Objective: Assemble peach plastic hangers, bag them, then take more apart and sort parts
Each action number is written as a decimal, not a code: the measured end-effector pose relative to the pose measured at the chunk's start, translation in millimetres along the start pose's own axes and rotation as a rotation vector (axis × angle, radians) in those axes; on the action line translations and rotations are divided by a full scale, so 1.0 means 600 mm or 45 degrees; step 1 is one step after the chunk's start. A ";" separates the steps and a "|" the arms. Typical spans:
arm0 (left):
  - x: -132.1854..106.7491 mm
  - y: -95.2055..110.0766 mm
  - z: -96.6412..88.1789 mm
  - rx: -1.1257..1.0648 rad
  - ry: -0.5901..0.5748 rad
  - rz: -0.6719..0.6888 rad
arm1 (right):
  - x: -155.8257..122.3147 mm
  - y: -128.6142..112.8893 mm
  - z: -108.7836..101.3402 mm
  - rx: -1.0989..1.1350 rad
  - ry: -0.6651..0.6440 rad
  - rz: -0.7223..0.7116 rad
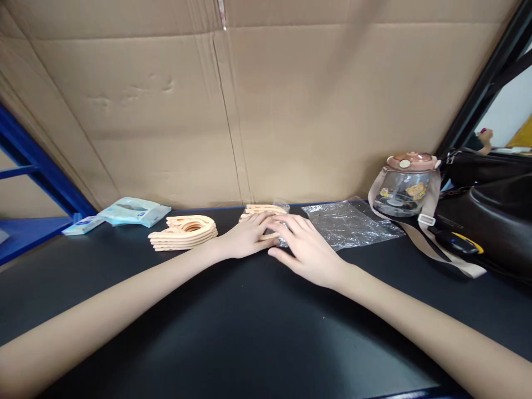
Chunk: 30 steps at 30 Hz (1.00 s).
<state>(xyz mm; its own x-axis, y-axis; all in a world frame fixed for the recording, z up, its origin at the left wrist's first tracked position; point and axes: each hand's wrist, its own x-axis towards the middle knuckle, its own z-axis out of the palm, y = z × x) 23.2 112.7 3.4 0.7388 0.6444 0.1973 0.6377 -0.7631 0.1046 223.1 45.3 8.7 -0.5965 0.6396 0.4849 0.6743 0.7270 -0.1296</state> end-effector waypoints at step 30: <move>-0.185 0.081 -0.040 0.054 -0.076 0.068 | -0.017 0.102 -0.076 -0.887 -0.511 0.411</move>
<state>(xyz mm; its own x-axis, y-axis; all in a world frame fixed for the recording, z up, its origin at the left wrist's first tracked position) -33.0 3.1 9.8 0.7827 0.6058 0.1425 0.6050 -0.7944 0.0536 290.5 72.0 35.0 -0.3501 0.9235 0.1569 0.8718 0.2599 0.4151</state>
